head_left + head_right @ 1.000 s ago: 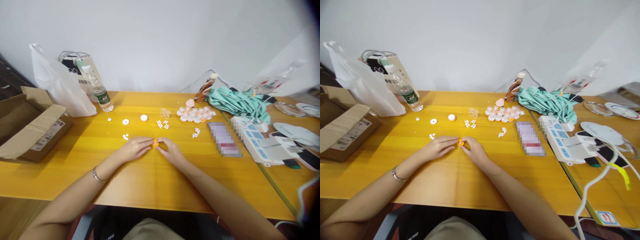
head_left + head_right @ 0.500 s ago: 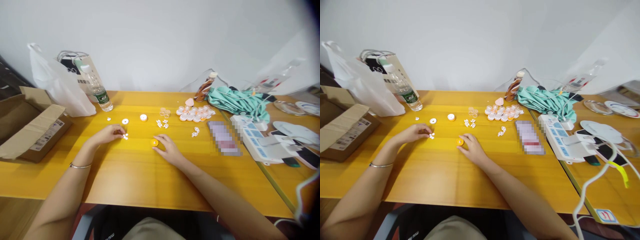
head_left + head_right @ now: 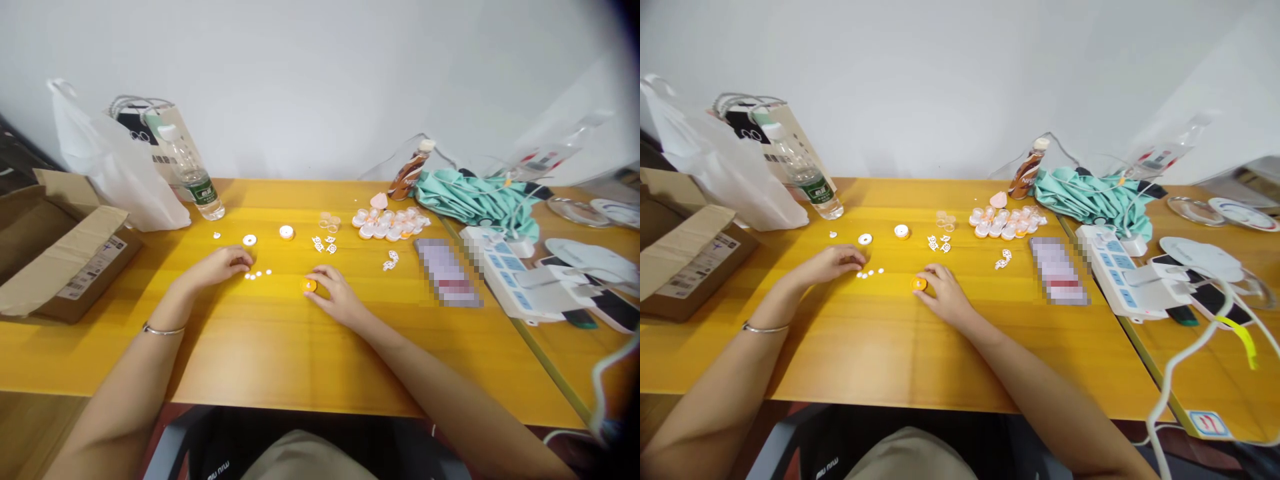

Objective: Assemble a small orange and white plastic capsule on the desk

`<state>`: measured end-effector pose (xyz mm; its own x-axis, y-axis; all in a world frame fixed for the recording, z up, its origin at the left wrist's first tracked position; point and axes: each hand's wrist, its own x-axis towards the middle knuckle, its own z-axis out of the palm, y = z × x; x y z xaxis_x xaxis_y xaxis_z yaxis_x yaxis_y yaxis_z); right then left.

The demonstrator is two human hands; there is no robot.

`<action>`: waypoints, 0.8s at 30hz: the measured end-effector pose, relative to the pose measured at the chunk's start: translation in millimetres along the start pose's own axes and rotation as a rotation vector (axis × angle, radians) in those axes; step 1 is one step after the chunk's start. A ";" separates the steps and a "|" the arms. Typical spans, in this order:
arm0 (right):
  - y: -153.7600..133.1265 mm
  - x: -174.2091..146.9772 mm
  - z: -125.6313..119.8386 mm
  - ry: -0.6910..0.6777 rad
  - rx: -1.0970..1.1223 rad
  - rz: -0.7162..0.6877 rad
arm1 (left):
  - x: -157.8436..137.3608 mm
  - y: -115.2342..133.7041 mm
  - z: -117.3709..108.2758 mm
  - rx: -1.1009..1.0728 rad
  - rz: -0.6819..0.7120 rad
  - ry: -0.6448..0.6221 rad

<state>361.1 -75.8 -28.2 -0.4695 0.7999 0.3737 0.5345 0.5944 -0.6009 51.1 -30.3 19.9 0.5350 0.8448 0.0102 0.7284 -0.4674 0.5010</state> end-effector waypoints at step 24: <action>-3.1 -1.2 -3.5 -0.044 -0.013 0.063 | 3.9 43.2 21.0 0.368 0.061 0.135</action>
<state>362.5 -78.4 -24.3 -0.4649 0.8315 0.3042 0.5730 0.5445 -0.6126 93.7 -52.6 23.3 0.5390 0.8276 0.1564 0.8147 -0.5595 0.1524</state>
